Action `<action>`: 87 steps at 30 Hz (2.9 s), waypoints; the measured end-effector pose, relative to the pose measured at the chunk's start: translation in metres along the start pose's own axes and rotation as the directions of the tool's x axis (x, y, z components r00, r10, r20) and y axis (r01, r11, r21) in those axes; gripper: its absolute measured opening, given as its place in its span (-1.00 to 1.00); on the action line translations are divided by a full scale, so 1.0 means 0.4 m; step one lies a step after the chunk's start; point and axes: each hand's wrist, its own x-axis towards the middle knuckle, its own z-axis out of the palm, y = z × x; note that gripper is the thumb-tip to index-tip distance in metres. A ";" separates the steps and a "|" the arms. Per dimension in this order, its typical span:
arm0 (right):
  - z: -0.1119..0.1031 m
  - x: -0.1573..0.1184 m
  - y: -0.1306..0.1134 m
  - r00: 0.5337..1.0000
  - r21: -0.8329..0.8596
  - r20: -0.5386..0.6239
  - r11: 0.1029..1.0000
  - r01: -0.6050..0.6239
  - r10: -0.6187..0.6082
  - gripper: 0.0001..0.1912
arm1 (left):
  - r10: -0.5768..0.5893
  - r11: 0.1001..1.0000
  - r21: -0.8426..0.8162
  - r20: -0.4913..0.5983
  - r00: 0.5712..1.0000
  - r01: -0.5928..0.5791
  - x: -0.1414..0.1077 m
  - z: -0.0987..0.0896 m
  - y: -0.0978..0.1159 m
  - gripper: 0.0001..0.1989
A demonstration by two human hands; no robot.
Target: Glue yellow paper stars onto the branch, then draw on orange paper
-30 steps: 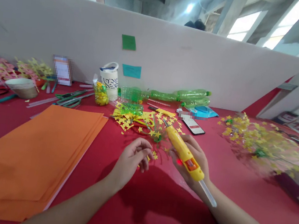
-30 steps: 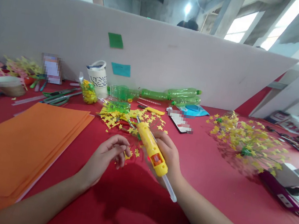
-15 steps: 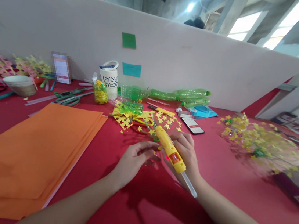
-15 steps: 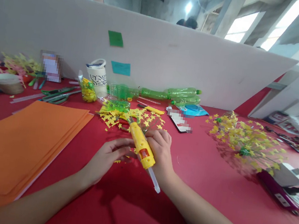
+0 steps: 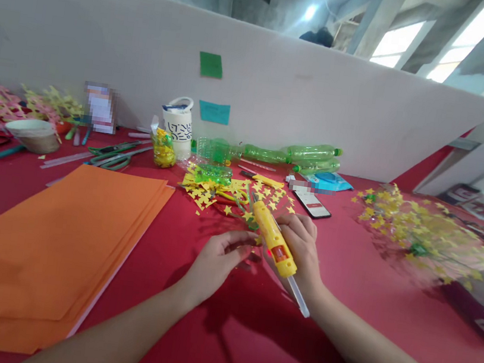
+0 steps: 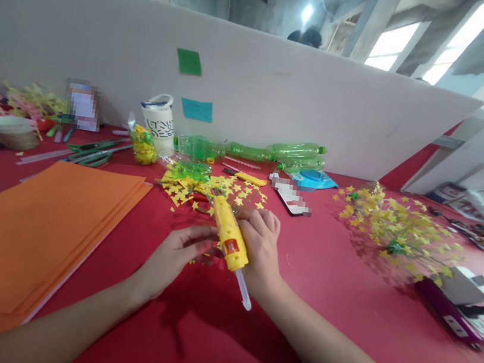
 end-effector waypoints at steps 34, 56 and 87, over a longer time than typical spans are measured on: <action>-0.050 0.013 -0.015 0.973 0.051 -0.170 0.984 0.169 -0.158 -0.83 | 0.025 0.992 0.128 -0.029 0.999 -0.021 0.005 -0.029 0.011 -0.71; -0.085 0.007 0.008 0.962 0.090 -0.228 0.980 0.175 -0.151 -0.85 | 0.208 0.415 0.904 0.017 0.978 -0.104 0.007 -0.089 -0.001 -0.96; -0.045 -0.031 -0.003 0.961 0.194 -0.066 0.941 0.278 -0.270 -0.83 | 0.146 -0.009 0.970 0.240 0.960 -0.241 -0.016 -0.065 -0.006 -0.85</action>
